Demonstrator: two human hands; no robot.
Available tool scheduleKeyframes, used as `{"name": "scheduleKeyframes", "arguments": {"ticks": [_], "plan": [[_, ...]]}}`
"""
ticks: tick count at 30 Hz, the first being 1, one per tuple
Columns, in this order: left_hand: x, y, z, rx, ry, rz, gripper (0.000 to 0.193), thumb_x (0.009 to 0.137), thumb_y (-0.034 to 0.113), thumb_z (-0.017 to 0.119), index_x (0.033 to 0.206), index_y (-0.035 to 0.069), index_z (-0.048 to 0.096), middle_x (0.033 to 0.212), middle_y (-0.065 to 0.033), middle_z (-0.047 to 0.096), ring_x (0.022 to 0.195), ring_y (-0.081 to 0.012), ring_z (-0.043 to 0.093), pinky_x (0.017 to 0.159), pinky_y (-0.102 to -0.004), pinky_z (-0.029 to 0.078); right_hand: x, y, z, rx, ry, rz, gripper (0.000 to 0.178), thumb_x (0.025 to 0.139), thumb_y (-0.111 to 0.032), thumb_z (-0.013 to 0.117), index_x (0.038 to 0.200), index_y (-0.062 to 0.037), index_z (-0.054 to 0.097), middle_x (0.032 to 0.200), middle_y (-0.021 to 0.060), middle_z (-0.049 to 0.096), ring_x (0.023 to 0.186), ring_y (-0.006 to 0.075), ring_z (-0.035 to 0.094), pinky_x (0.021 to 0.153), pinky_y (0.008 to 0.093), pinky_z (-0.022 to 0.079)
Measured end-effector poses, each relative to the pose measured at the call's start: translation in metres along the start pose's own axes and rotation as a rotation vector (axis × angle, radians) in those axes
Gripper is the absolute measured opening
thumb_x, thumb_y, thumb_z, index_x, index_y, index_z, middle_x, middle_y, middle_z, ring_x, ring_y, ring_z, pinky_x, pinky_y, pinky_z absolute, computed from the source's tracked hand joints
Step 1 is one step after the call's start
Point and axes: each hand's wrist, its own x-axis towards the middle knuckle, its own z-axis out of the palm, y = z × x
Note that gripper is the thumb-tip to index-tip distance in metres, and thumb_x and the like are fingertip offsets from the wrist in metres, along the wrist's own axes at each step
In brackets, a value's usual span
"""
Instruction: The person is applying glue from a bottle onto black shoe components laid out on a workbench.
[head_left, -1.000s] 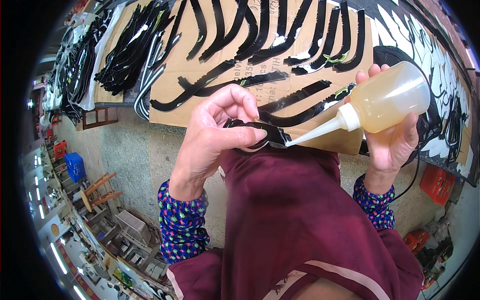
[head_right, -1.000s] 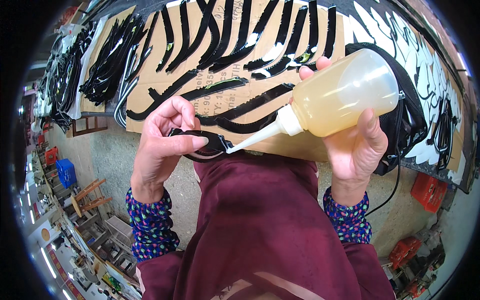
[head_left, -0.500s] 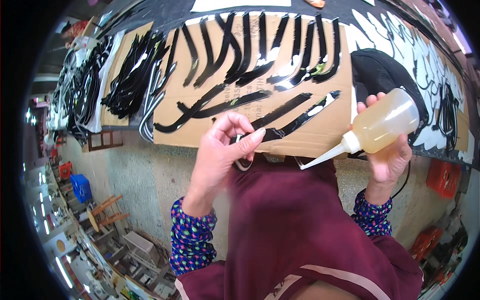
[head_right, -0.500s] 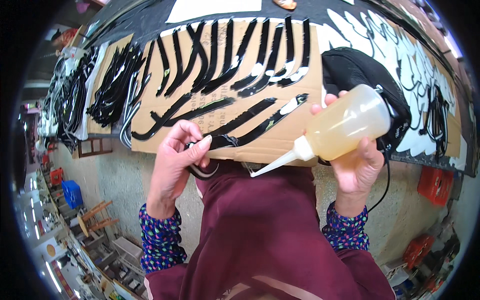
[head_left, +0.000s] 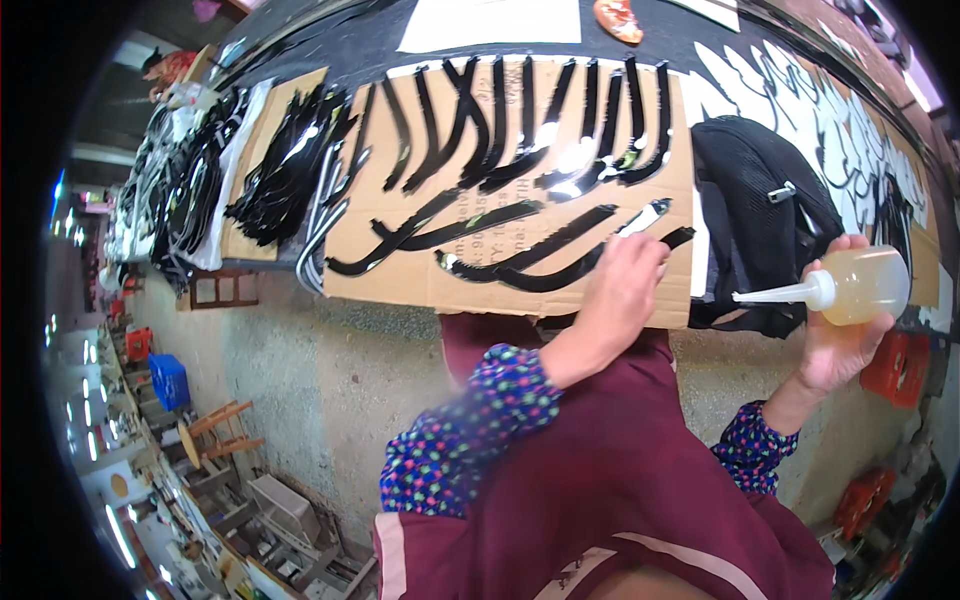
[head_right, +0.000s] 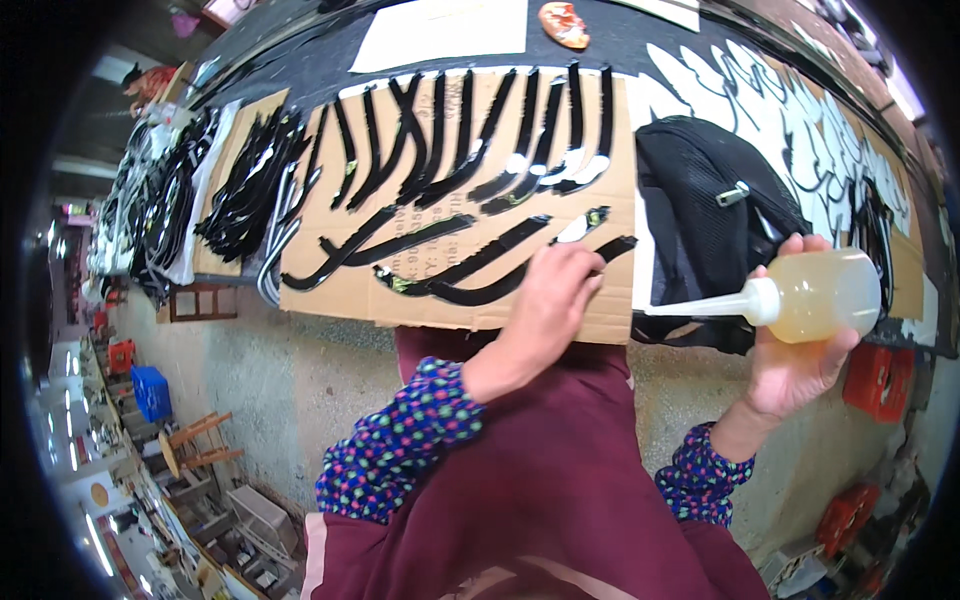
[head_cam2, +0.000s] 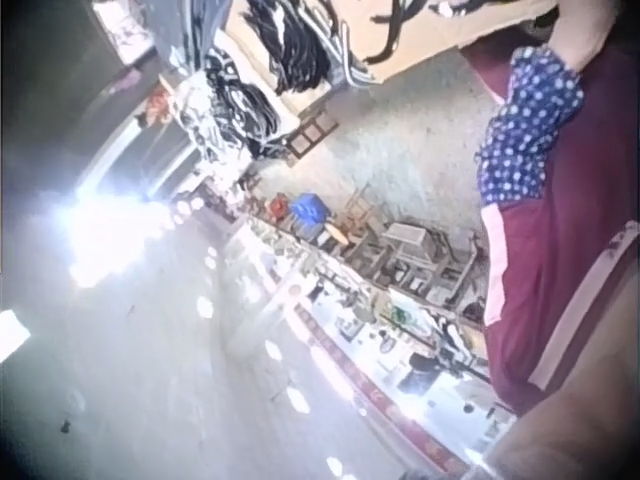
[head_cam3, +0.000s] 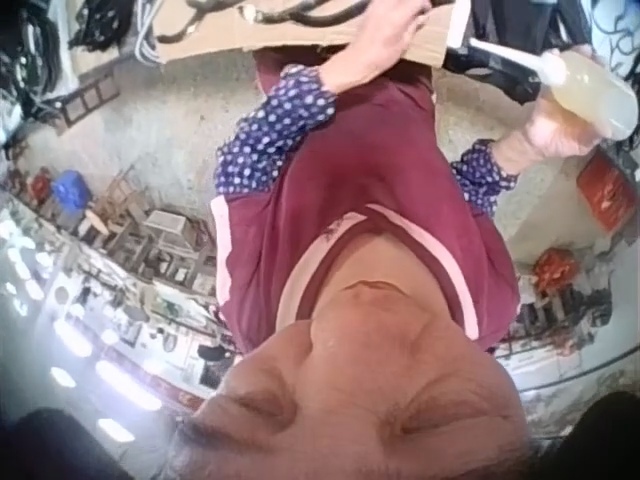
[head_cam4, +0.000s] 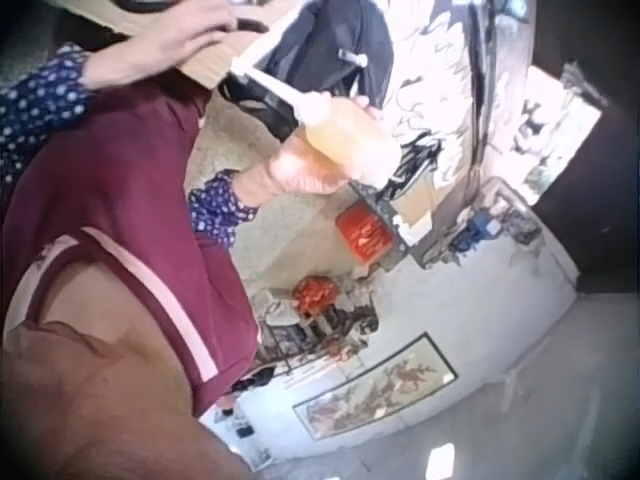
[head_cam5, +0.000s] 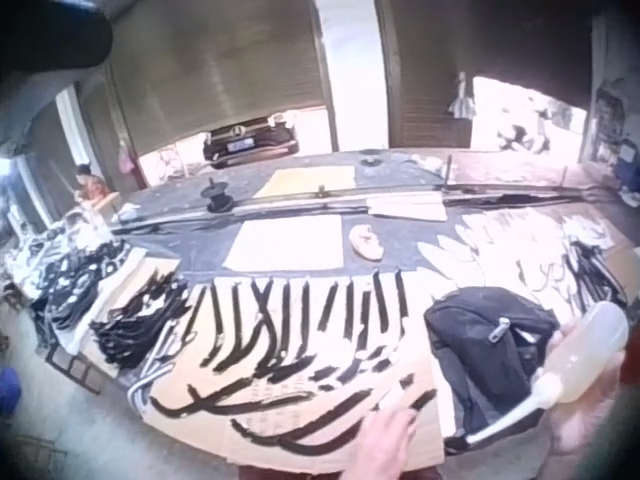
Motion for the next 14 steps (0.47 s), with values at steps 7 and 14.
{"name": "scheduleKeyframes", "arguments": {"ticks": [7, 14], "plan": [[-0.015, 0.004, 0.016, 0.306, -0.018, 0.056, 0.032, 0.075, 0.011, 0.054, 0.104, 0.001, 0.047, 0.115, -0.0158, 0.039, 0.103, -0.0276, 0.040, 0.083, -0.0366, 0.033, 0.006, 0.026, 0.000, -0.009, -0.006, 0.094, 0.071, 0.073, -0.012, 0.064, 0.131, -0.0077, 0.023, 0.136, 0.0162, 0.020, 0.127, 0.0320, 0.018, 0.100, 0.0552, 0.015], [-0.019, 0.002, -0.010, 0.273, -0.082, 0.087, 0.034, 0.071, 0.011, 0.054, 0.105, 0.010, 0.049, 0.122, -0.0106, 0.037, 0.111, -0.0236, 0.036, 0.085, -0.0404, 0.028, 0.015, 0.065, 0.019, 0.044, -0.008, 0.206, 0.070, 0.075, -0.011, 0.061, 0.132, -0.0083, 0.020, 0.138, 0.0155, 0.016, 0.127, 0.0330, 0.014, 0.100, 0.0546, 0.012]]}}
